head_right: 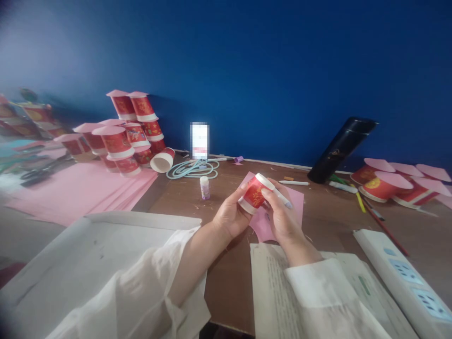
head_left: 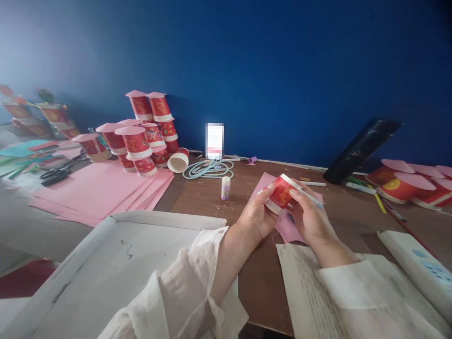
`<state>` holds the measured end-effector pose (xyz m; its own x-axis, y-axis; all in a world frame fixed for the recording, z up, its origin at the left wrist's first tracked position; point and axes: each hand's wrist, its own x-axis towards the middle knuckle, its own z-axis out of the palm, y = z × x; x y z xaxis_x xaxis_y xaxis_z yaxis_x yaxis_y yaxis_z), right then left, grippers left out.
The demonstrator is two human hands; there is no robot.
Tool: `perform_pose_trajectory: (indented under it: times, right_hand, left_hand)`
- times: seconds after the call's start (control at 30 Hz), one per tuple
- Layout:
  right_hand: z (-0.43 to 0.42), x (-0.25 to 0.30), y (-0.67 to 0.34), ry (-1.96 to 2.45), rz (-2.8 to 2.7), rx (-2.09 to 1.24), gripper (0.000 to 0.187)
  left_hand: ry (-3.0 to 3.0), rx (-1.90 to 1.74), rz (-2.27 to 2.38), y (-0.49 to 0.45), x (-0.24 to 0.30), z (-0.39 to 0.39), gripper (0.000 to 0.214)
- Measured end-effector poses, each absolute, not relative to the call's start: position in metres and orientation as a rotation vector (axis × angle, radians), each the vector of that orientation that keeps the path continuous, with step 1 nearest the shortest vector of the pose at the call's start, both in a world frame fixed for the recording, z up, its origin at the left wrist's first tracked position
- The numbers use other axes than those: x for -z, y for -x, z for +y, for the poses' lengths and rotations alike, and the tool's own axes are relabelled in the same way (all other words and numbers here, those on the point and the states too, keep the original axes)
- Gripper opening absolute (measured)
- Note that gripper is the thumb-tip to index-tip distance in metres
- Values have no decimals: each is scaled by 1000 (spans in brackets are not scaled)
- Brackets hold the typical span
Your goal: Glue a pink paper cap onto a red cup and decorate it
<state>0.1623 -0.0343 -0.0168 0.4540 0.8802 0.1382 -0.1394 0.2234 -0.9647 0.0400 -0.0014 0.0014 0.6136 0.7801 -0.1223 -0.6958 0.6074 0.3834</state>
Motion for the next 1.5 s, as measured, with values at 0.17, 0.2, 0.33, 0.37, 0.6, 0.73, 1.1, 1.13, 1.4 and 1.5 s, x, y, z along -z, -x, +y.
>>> perform_pose_trajectory:
  times: [0.17,0.2,0.33,0.37,0.6,0.73,1.1,1.13,1.4,1.5]
  right_hand:
    - [-33,18,-163,1146,-845,-792,41]
    - [-33,18,-163,1156,-843,-781,42]
    - [-34,16,-160,1164,-804,-817,42]
    - [-34,15,-159,1158,-799,-832,42]
    - [-35,17,-162,1210,-776,-740,50]
    - [-35,23,-174,1320,-847,-461,48]
    - [-59,-6,-157,1412,-1273,549,27]
    - [-61,-7,-155,1401,-1290,554,24]
    - [-62,-8,-151,1374,-1293,560,15]
    - [-61,-8,-151,1355,-1324,582,13]
  left_hand:
    - [-478,-876,260,-42,3,-7,30]
    - [-506,-867,264,-43,4,-7,30]
    - [-542,-805,335,-43,6,-9,30]
    - [-539,-794,345,-43,6,-9,30]
    - [-510,-802,321,-42,6,-8,31]
    - [-485,-842,318,-44,10,-6,29]
    - [-476,-867,321,-47,14,-3,28]
    - [-475,-860,303,-46,13,-4,29]
    - [-448,-849,375,-43,8,-5,25]
    - [-439,-860,390,-43,6,-6,23]
